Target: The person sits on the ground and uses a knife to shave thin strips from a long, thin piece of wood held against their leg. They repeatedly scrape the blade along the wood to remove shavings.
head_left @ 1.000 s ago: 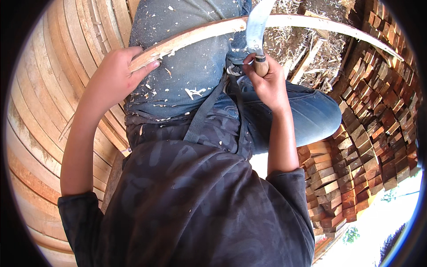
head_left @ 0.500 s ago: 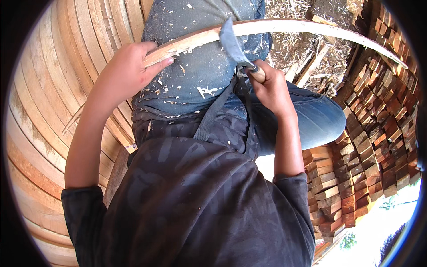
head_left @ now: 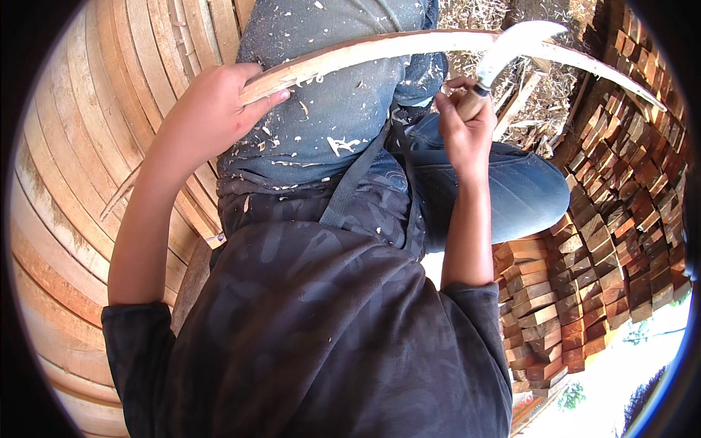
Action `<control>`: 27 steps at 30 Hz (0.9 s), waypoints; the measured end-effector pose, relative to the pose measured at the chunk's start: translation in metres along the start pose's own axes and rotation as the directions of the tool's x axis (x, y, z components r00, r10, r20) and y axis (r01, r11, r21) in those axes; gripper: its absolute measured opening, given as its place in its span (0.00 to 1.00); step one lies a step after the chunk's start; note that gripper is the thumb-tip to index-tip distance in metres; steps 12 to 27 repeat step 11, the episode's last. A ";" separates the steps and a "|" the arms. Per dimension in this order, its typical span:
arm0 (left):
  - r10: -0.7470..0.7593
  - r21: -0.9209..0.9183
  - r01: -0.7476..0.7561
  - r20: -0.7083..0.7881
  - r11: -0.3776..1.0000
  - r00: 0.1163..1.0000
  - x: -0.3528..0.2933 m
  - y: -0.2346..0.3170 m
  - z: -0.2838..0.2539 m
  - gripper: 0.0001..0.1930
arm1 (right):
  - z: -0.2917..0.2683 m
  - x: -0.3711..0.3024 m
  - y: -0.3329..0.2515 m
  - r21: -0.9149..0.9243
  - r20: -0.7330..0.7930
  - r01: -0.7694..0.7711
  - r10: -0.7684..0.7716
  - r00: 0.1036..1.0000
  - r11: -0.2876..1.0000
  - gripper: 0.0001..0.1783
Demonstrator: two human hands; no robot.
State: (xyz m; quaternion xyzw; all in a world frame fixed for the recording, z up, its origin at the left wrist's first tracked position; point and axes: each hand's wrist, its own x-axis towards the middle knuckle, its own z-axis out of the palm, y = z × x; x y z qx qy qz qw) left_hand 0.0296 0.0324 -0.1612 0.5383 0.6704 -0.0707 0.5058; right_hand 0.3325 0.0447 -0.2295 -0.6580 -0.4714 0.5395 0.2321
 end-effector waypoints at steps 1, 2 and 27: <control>0.062 0.030 -0.061 -0.045 0.998 0.997 0.001 -0.003 0.001 0.19 | 0.005 -0.006 0.006 -0.100 0.159 0.111 -0.094 0.983 0.989 0.05; 0.126 0.061 -0.121 -0.088 0.991 0.988 0.001 -0.010 0.005 0.19 | 0.011 -0.011 0.009 -0.182 0.321 0.233 -0.167 0.932 0.955 0.07; 0.066 0.039 -0.064 -0.046 0.997 0.997 0.002 -0.009 0.005 0.21 | 0.014 -0.007 0.014 -0.465 0.546 0.440 -0.143 0.826 0.768 0.20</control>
